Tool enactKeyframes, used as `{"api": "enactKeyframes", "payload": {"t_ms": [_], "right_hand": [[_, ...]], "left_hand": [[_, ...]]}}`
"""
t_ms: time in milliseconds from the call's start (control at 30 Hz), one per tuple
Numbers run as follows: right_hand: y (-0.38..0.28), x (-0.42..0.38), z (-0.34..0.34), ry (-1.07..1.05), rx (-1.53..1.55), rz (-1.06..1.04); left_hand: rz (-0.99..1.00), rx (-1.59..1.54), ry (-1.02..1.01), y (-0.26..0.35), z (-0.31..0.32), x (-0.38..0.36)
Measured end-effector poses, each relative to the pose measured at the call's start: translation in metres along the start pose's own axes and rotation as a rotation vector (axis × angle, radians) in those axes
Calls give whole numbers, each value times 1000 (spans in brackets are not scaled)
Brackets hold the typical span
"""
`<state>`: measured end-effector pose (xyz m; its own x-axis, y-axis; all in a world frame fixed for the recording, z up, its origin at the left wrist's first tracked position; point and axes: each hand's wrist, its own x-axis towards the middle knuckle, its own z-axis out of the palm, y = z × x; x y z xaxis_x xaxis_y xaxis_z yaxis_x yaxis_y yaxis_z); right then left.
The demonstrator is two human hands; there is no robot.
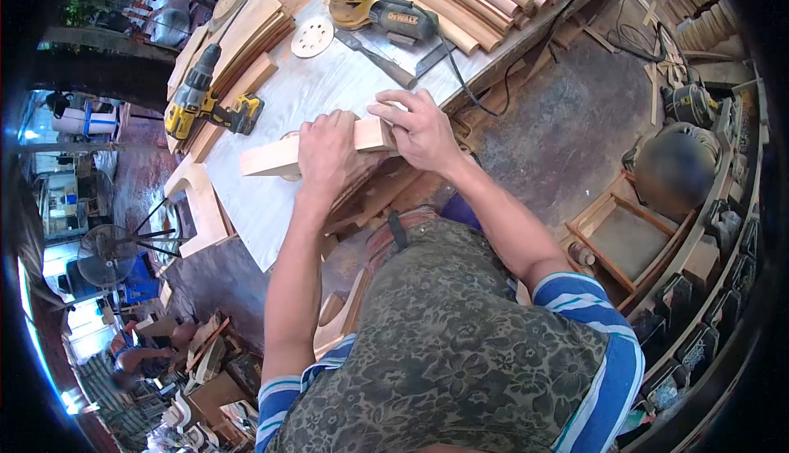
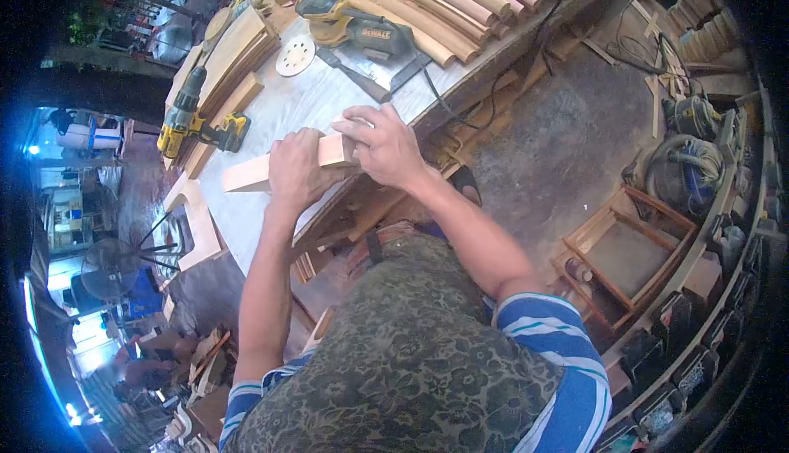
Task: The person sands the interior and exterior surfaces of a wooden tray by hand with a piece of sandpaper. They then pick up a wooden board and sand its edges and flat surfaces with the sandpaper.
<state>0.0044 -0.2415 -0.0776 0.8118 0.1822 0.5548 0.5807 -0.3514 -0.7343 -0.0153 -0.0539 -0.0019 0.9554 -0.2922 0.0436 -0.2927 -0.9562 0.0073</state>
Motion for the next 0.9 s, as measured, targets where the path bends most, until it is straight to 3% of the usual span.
{"api": "enactKeyframes", "payload": {"t_ms": [633, 733, 900], "right_hand": [[6, 10, -16, -160, 163, 34], [14, 12, -18, -252, 49, 10], [-1, 3, -15, -140, 146, 23]], "left_hand": [[24, 15, 45, -2, 3, -1], [28, 25, 40, -3, 5, -1], [22, 2, 44, -4, 6, -3]]}}
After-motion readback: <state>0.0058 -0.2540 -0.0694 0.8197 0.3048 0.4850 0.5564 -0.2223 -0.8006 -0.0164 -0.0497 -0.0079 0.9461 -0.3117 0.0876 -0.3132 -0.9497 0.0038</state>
